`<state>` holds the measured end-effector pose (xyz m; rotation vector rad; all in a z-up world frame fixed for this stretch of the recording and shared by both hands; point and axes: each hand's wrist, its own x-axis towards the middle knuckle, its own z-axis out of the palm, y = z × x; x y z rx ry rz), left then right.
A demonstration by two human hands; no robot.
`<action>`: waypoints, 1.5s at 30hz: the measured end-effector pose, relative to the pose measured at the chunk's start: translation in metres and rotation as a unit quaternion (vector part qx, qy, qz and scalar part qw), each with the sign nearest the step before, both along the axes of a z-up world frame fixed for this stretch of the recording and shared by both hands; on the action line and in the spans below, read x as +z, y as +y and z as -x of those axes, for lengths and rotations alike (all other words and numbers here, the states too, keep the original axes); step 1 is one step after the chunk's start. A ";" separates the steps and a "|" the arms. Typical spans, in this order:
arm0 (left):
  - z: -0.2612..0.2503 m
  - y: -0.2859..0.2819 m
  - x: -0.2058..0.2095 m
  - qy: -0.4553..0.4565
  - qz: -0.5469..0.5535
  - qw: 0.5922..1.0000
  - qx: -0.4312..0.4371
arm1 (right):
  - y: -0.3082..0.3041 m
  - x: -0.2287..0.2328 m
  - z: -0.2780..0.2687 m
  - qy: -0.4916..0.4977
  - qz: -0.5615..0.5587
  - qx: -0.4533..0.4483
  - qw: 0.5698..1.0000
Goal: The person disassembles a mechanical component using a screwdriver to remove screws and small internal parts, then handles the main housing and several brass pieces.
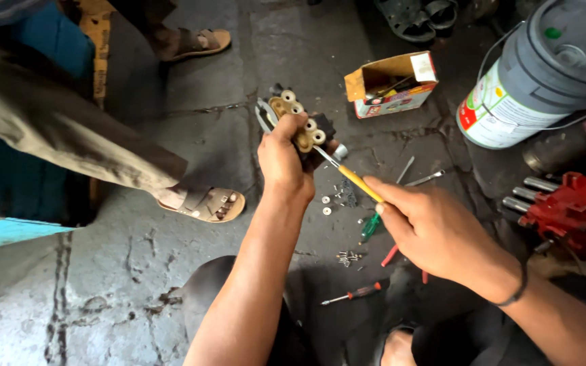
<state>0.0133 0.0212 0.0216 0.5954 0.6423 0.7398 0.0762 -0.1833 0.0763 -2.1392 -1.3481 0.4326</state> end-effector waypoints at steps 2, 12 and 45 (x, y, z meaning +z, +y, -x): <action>0.002 0.002 0.005 0.011 0.003 1.000 -0.005 | -0.001 0.002 0.002 -0.011 -0.020 0.013 1.000; 0.003 0.004 -0.002 0.029 0.030 0.997 -0.062 | 0.001 0.003 -0.001 -0.022 0.010 0.022 0.999; -0.003 0.002 -0.015 0.000 0.130 0.991 -0.030 | 0.009 -0.020 0.018 0.019 -0.042 -0.006 0.999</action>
